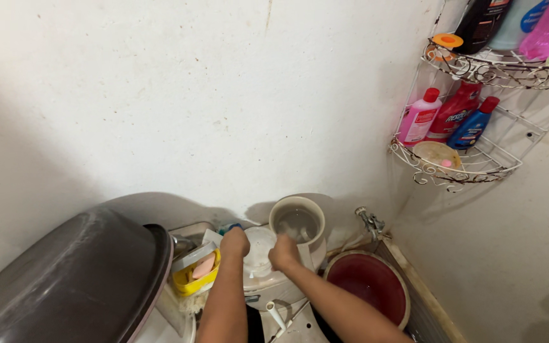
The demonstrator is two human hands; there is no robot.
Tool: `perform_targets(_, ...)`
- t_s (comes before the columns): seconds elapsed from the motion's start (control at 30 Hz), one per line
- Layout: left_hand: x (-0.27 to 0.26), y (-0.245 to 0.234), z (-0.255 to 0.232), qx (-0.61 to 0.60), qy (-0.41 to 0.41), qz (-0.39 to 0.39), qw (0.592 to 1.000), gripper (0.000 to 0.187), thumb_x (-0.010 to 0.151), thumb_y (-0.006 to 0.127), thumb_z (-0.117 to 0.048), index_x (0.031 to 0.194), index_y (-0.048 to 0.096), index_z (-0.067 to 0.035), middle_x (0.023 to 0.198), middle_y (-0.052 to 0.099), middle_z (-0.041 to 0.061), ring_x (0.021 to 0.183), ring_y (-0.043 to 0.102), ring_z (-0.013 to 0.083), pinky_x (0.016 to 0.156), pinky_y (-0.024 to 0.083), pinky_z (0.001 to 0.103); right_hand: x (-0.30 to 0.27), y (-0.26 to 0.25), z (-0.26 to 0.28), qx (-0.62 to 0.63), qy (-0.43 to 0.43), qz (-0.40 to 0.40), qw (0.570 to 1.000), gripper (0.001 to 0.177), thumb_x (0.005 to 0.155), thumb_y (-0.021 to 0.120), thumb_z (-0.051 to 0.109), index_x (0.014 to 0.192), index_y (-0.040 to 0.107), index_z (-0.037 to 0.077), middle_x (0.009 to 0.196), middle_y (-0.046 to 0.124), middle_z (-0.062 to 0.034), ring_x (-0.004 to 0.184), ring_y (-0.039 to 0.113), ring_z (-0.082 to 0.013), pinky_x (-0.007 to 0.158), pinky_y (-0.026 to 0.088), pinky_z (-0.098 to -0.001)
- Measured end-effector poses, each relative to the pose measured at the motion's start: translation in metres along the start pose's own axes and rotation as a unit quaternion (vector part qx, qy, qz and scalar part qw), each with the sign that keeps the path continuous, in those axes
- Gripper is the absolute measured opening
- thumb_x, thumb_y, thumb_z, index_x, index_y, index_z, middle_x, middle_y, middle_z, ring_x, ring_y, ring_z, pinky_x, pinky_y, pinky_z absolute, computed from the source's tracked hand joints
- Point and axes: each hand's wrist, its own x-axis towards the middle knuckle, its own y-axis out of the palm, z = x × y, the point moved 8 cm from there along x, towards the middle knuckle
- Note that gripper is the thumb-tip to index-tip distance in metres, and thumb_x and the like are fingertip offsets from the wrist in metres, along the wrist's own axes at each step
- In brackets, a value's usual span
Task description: The person cleans and arranges various bathroom items on a corner wall shelf. They wipe down bottles of shampoo, body wash, and other toiletries with a cloth, then place them on the shelf. They also organize a small container of soap and a sponge.
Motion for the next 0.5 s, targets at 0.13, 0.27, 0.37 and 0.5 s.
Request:
perform_targets(0.13,0.005,0.018,0.014,-0.057,-0.047,-0.001,0.997,0.028,0.09,0.059,-0.002,0.115,0.073,0.0,0.126,0.067,0.026,0.123,0.064,0.0375,0.102,0.053,0.044,0.01,0.021,-0.016,-0.029,-0.097,-0.059,0.993,0.057,0.078,0.063,-0.003,0.135,0.055,-0.001,0.109,0.069,-0.0295,0.108,0.066,-0.0436,0.098,0.051,-0.0464)
perform_targets(0.27,0.016,0.031,0.022,-0.062,-0.062,0.007,0.996,0.03,0.089,0.06,0.0,0.117,0.072,0.001,0.129,0.066,0.027,0.125,0.063,0.0373,0.104,0.052,0.044,0.014,0.029,-0.02,-0.006,-0.092,-0.028,0.995,0.069,0.081,0.062,0.0,0.148,0.044,0.003,0.122,0.065,-0.0294,0.118,0.063,-0.042,0.104,0.048,-0.0446)
perform_targets(0.37,0.025,0.036,0.021,-0.054,-0.041,-0.005,0.998,0.033,0.089,0.059,0.0,0.12,0.07,0.0,0.13,0.064,0.027,0.126,0.062,0.0381,0.105,0.052,0.044,0.018,0.032,-0.019,-0.029,-0.069,0.011,0.997,0.077,0.084,0.064,0.004,0.155,0.032,0.007,0.124,0.063,-0.0292,0.12,0.06,-0.0423,0.106,0.045,-0.0453)
perform_targets(0.5,0.029,0.034,0.021,-0.014,-0.078,-0.007,0.997,0.034,0.089,0.064,-0.003,0.122,0.068,-0.002,0.132,0.062,0.026,0.128,0.056,0.0376,0.106,0.047,0.046,0.021,0.032,-0.016,-0.045,-0.08,0.032,0.995,0.081,0.085,0.057,0.001,0.16,0.025,0.008,0.125,0.063,-0.0302,0.119,0.062,-0.0422,0.105,0.046,-0.0459)
